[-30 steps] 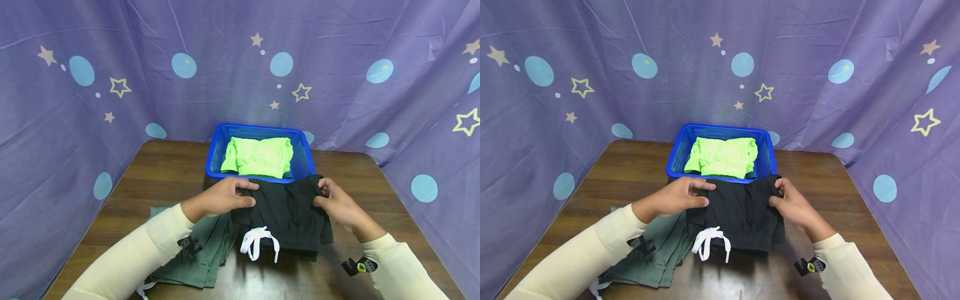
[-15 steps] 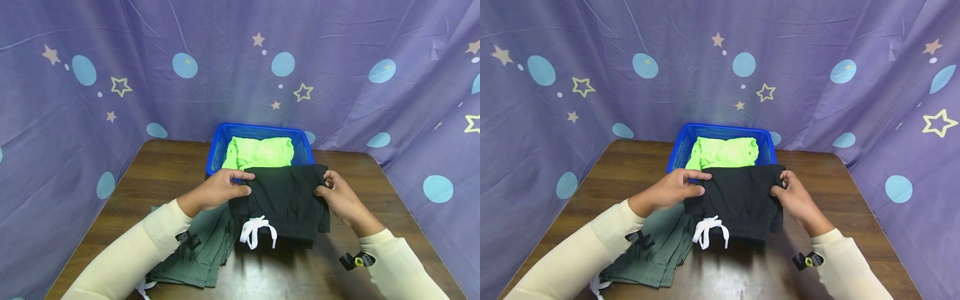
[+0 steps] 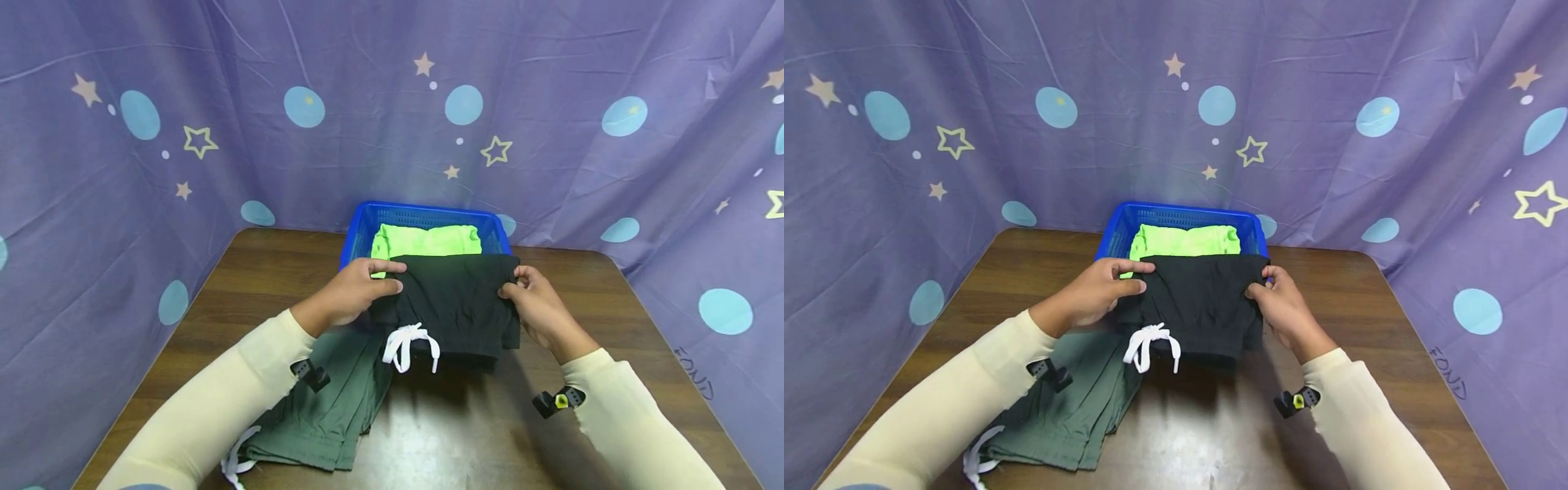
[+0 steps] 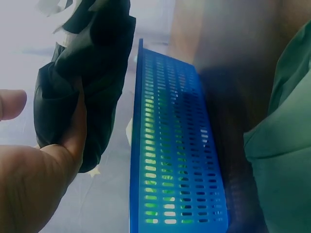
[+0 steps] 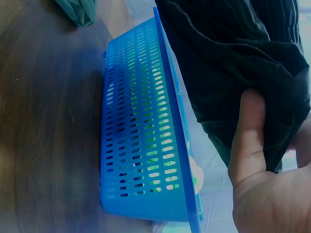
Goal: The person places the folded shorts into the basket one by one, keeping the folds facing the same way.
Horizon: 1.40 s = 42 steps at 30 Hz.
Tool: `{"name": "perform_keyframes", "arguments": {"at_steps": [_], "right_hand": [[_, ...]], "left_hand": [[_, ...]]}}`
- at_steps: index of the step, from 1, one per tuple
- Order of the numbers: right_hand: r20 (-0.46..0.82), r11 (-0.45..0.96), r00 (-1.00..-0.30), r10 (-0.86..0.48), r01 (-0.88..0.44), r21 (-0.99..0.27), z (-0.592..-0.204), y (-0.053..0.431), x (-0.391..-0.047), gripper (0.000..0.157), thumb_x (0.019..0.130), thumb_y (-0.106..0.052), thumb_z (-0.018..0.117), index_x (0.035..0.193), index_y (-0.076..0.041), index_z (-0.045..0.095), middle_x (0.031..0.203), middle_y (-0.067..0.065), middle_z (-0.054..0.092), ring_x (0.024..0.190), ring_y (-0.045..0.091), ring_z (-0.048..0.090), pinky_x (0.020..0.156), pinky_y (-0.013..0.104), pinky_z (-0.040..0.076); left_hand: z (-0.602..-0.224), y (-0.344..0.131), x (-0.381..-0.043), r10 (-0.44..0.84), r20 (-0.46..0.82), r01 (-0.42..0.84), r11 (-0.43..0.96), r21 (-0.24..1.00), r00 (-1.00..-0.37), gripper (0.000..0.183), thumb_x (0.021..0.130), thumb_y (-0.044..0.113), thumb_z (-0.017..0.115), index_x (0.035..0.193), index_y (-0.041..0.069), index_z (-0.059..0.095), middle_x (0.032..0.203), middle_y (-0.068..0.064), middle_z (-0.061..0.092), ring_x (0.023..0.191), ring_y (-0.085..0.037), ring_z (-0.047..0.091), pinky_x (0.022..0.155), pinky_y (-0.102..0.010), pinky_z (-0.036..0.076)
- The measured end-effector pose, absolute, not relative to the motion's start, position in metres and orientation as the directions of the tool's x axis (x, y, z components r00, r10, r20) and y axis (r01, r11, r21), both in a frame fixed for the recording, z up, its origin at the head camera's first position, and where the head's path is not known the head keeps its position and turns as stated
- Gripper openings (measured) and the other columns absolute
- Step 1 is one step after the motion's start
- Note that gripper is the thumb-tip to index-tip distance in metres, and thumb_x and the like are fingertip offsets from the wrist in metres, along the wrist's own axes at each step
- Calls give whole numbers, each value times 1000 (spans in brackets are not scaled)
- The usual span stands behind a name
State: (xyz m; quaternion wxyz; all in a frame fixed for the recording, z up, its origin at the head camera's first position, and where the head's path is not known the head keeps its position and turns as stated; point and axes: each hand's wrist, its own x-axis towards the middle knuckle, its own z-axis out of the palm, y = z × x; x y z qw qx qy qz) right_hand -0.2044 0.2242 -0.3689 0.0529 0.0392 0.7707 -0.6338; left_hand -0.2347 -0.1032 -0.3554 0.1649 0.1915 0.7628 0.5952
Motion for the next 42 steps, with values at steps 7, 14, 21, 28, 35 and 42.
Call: {"name": "perform_keyframes", "arguments": {"at_steps": [7,14,21,28,35,42], "right_hand": [[-143,151,-989,43,148,-978,-369,214,-223,33,93,-2,55,119,-5,35,95,5,38,71,10,50,57,25,49],[-167,101,-984,65,173,-980,-366,206,-240,41,94,-3,54,130,-3,34,111,12,45,75,9,60,62,26,56],[-190,125,-979,80,199,-972,-366,203,-254,54,99,-6,55,146,0,31,127,14,43,90,13,60,73,26,57],[-174,99,-979,106,184,-978,-364,202,-268,55,99,-4,55,148,1,30,123,15,47,80,11,64,71,26,58],[-154,90,-974,166,170,-981,-365,199,-279,58,99,-6,60,148,-2,29,115,15,52,75,10,63,67,25,58],[-96,233,-971,217,147,-961,-366,199,-286,31,101,-17,63,127,-2,54,111,9,53,85,13,58,70,24,53]], "left_hand": [[-352,-104,-249,447,-49,30,169,985,-893,46,96,8,65,141,-2,58,166,-13,21,139,-27,35,107,-41,37],[-353,-103,-268,432,-49,16,145,989,-901,48,96,6,64,142,-5,56,164,-17,25,144,-29,35,113,-43,37],[-353,-100,-284,399,-90,-71,60,996,-912,47,96,0,59,141,-8,54,138,-26,53,105,-29,66,95,-39,54],[-351,-97,-296,367,-82,-51,92,994,-927,46,95,0,60,140,-9,55,153,-20,41,121,-30,58,104,-40,47],[-349,-92,-312,317,-99,-75,86,993,-943,43,95,1,62,138,-8,58,144,-21,50,113,-28,61,97,-37,53],[-350,-88,-323,281,-108,-81,106,991,-954,43,96,2,62,138,-7,58,139,-20,54,105,-23,63,92,-33,54]]}}
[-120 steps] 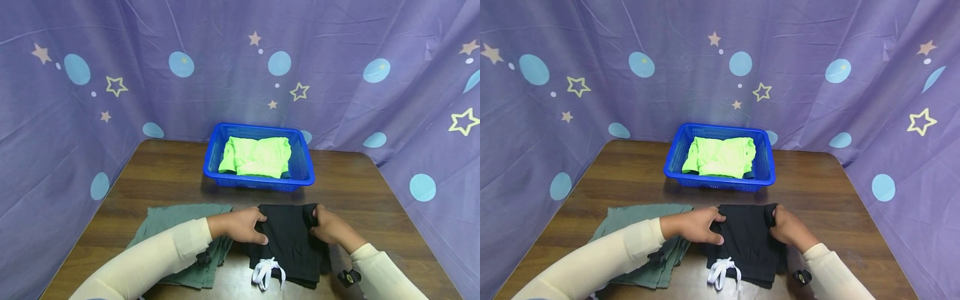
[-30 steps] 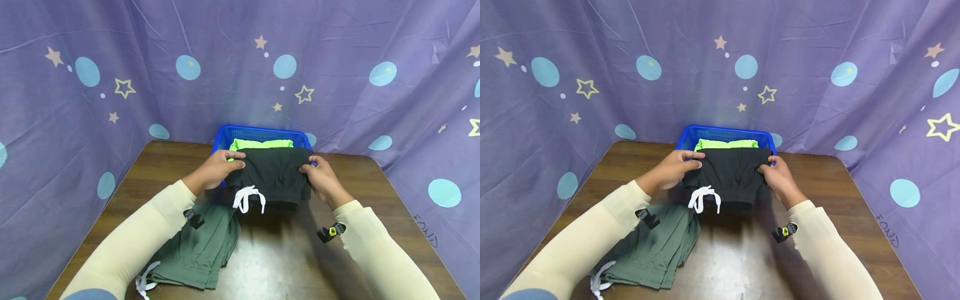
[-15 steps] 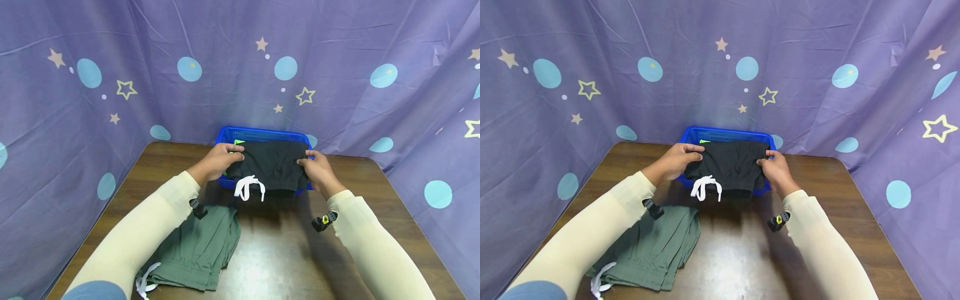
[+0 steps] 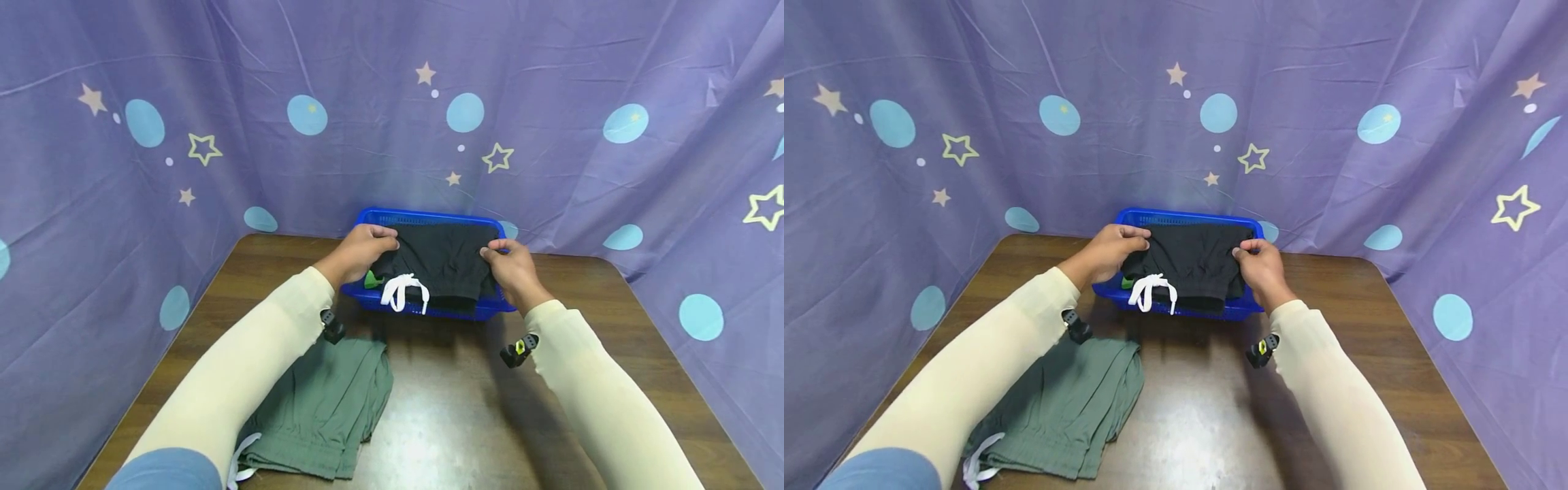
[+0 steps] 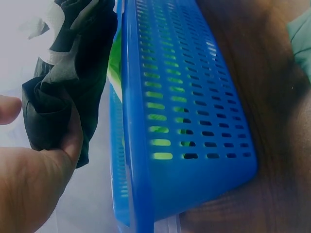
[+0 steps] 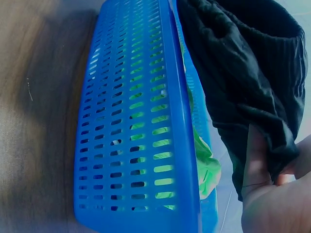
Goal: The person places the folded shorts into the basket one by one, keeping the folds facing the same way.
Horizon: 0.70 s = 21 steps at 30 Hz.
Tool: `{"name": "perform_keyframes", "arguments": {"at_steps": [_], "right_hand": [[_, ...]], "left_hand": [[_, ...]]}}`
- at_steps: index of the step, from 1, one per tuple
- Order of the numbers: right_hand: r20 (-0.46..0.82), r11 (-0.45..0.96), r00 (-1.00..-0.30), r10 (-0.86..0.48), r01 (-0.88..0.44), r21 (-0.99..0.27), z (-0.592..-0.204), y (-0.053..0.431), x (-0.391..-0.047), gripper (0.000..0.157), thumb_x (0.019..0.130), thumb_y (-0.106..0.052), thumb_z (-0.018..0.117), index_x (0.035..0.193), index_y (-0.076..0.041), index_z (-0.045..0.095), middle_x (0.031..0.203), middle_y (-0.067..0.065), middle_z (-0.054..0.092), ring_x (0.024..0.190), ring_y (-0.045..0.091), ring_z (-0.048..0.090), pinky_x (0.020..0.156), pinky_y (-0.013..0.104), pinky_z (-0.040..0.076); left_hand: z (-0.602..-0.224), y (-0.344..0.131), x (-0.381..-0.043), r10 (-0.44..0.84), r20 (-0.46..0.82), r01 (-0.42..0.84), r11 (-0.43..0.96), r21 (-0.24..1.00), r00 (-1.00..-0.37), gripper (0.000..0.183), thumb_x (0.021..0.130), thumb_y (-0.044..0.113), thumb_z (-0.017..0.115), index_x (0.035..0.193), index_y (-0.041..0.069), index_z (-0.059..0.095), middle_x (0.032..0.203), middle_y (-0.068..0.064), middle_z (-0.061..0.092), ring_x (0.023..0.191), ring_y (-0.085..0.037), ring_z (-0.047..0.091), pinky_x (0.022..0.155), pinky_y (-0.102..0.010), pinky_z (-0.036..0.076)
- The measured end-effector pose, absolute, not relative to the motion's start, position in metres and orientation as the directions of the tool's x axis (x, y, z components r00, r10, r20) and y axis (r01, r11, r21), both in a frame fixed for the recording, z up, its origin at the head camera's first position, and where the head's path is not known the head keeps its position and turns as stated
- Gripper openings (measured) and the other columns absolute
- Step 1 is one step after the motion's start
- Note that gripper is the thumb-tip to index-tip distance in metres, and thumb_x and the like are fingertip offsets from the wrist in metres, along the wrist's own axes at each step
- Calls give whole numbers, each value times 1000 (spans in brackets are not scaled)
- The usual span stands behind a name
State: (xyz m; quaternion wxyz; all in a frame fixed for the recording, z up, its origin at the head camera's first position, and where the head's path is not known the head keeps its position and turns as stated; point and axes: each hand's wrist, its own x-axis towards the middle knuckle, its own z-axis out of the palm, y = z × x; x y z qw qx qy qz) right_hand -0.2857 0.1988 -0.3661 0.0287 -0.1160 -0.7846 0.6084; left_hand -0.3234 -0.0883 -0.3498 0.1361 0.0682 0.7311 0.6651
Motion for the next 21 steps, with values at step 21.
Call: {"name": "perform_keyframes", "arguments": {"at_steps": [21], "right_hand": [[-58,97,-991,119,69,-993,-370,194,-303,60,100,-24,66,146,9,47,149,21,48,136,29,45,115,41,35]], "left_hand": [[-355,-83,-343,221,-113,-71,192,979,-969,56,96,8,66,147,-7,49,156,-17,42,136,-28,47,109,-38,43]]}}
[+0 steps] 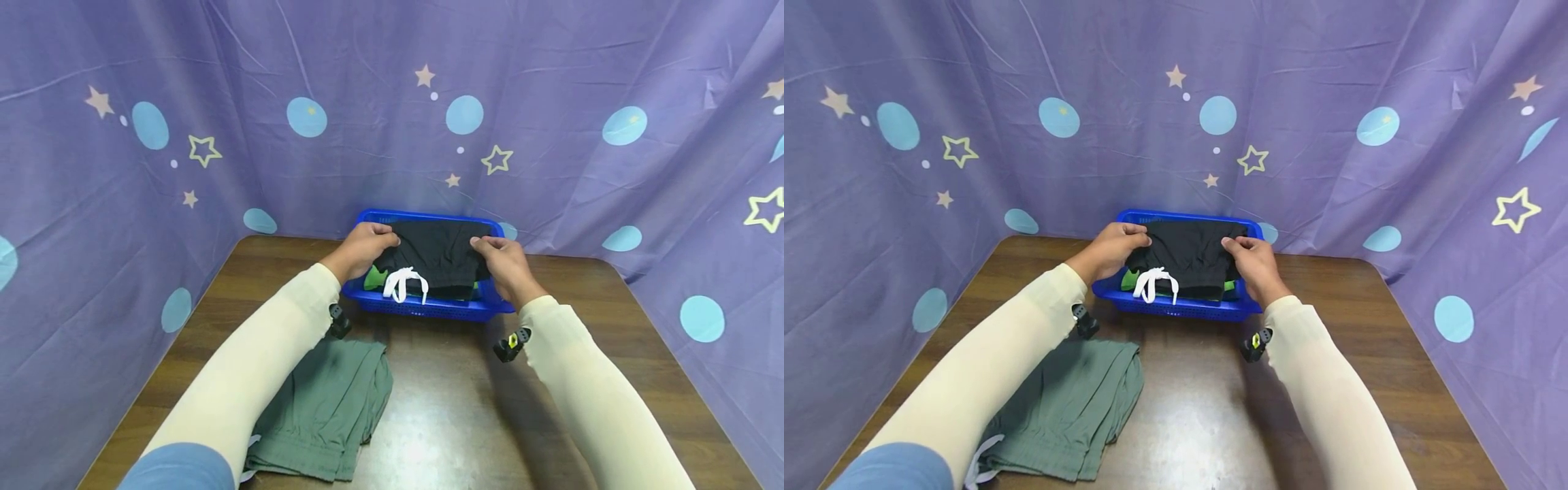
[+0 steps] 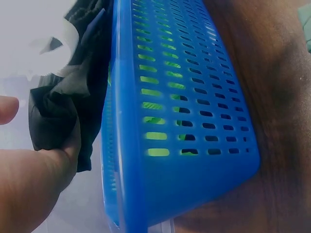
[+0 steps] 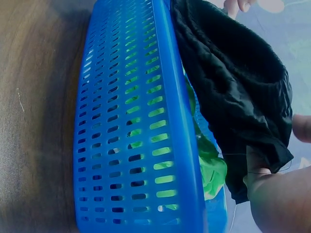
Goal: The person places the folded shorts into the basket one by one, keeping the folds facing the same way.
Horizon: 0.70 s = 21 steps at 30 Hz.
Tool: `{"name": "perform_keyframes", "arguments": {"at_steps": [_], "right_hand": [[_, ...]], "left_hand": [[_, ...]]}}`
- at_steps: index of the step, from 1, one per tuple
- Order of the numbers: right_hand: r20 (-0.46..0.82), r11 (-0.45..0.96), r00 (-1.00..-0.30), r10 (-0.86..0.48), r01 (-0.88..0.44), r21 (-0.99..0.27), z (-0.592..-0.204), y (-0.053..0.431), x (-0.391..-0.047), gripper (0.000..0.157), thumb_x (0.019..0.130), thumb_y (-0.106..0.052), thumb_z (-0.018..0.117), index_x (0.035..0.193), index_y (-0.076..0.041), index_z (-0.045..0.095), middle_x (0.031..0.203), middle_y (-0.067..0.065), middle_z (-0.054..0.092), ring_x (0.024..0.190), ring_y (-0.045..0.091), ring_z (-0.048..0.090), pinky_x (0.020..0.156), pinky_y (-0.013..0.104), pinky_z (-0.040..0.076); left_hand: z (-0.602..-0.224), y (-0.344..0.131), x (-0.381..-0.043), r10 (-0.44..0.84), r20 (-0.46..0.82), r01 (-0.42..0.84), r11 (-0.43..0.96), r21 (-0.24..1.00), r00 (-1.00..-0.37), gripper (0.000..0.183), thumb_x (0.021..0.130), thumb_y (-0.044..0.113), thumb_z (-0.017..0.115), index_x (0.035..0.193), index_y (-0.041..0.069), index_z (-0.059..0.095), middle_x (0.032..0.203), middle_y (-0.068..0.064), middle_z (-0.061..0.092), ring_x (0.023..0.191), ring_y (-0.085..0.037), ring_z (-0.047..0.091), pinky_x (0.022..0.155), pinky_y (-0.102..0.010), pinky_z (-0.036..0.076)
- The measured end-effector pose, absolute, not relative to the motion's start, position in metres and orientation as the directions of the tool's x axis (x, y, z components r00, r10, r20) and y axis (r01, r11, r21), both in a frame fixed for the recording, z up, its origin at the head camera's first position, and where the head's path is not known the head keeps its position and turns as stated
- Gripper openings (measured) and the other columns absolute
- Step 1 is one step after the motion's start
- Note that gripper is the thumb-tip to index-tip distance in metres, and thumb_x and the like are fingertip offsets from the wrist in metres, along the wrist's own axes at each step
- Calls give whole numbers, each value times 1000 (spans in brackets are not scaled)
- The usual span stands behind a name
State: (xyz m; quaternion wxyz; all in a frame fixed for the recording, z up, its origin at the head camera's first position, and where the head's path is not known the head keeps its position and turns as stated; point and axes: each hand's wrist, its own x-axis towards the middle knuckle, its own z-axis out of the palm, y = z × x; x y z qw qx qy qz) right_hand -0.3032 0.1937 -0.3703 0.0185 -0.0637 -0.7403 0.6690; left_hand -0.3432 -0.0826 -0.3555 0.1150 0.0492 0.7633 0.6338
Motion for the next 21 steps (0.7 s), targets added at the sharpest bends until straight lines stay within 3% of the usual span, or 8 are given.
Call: {"name": "perform_keyframes", "arguments": {"at_steps": [8,15,21], "right_hand": [[-58,138,-994,89,70,-988,-375,193,-305,70,100,-30,67,151,9,40,158,22,37,147,33,32,120,46,26],[-143,162,-989,28,145,-976,-379,194,-304,82,100,-40,66,158,5,28,165,20,25,152,35,19,122,49,18],[-212,188,-977,4,209,-960,-384,197,-305,86,101,-44,64,159,5,24,167,19,20,153,36,16,122,51,17]], "left_hand": [[-366,-84,-350,185,-76,-31,236,971,-980,65,94,12,68,150,-9,43,157,-20,41,142,-31,41,114,-41,37],[-373,-81,-349,202,-82,-32,238,971,-976,72,93,13,68,153,-10,36,162,-20,32,146,-34,34,117,-45,32],[-377,-82,-345,220,-111,-44,287,957,-969,79,92,15,70,158,-3,30,164,-19,28,145,-38,35,114,-47,36]]}}
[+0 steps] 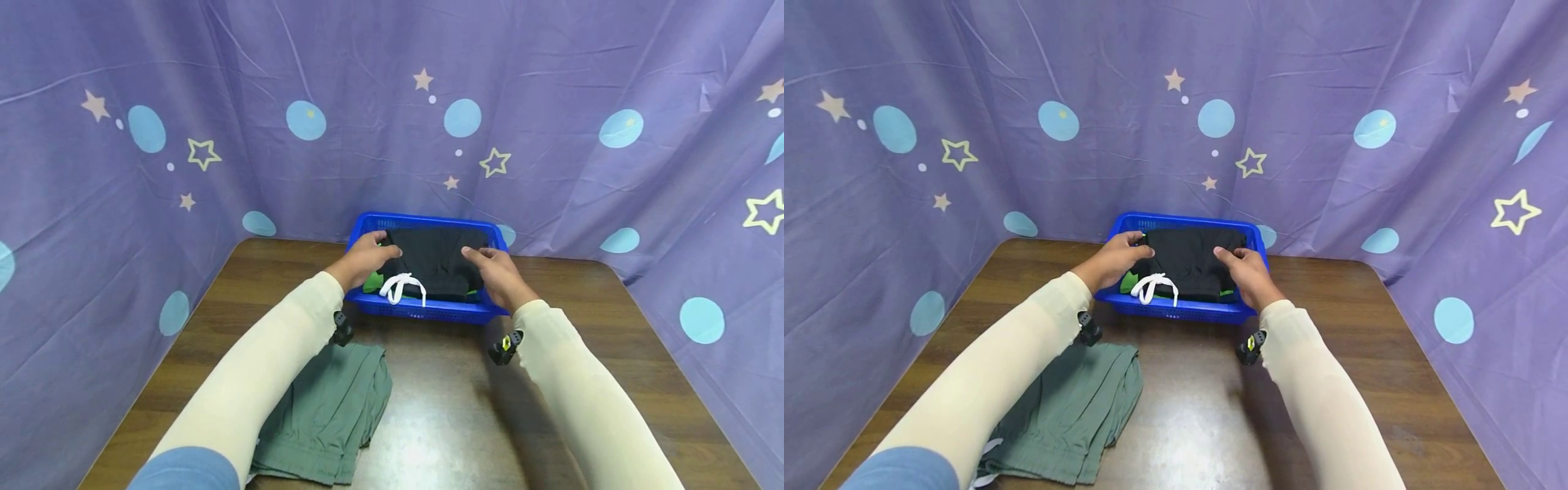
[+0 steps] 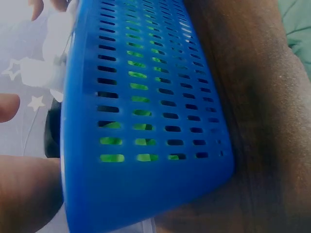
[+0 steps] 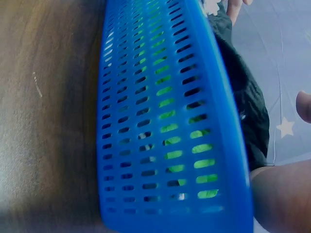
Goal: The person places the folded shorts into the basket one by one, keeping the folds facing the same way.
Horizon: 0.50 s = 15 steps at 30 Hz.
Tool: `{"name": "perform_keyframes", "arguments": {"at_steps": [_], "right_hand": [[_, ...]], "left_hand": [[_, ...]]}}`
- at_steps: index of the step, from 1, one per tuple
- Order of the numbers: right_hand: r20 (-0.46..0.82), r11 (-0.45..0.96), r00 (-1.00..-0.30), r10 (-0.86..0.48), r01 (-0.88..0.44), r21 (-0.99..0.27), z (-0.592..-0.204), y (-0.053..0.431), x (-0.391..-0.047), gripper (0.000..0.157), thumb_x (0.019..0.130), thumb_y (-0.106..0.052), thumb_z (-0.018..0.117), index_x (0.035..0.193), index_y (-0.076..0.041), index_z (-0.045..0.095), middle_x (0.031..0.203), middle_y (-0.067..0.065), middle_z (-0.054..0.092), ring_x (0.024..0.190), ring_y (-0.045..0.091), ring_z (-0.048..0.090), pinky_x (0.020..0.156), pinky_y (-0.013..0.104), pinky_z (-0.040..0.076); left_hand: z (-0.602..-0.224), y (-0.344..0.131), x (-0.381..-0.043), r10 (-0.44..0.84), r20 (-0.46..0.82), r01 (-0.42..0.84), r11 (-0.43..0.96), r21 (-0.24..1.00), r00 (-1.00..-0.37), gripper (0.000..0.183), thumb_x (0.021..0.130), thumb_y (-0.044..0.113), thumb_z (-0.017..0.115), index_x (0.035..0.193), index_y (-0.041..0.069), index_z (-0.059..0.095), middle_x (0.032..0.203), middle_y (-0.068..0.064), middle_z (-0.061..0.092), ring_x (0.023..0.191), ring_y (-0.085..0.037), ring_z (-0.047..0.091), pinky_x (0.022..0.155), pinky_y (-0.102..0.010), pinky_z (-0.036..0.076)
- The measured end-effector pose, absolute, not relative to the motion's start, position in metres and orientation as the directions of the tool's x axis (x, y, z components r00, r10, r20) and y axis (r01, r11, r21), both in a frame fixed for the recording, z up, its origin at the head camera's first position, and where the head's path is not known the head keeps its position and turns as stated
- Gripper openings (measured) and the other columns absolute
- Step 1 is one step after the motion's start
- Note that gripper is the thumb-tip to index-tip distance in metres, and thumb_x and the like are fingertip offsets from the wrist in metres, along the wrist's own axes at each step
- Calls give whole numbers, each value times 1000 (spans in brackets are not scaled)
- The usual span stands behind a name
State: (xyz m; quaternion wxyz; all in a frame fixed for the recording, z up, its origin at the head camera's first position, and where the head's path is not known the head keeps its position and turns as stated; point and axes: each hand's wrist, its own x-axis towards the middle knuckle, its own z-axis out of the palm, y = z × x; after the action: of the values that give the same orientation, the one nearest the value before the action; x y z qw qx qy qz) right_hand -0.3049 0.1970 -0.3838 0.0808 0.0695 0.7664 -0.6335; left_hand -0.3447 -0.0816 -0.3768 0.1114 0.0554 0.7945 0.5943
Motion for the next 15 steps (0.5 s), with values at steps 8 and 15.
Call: {"name": "perform_keyframes", "arguments": {"at_steps": [8,15], "right_hand": [[-199,211,-980,5,195,-958,-392,202,-306,83,102,-41,62,159,5,23,167,19,20,153,35,15,122,50,14],[-182,250,-983,-5,175,-952,-387,204,-302,87,100,-47,63,161,0,23,167,20,20,153,36,16,122,51,17]], "left_hand": [[-378,-91,-340,255,-210,-88,418,904,-944,72,96,30,69,156,8,38,160,-17,34,140,-39,41,113,-51,37],[-377,-98,-336,254,-191,-70,418,906,-948,68,97,31,67,155,8,40,161,-16,33,141,-38,41,112,-52,37]]}}
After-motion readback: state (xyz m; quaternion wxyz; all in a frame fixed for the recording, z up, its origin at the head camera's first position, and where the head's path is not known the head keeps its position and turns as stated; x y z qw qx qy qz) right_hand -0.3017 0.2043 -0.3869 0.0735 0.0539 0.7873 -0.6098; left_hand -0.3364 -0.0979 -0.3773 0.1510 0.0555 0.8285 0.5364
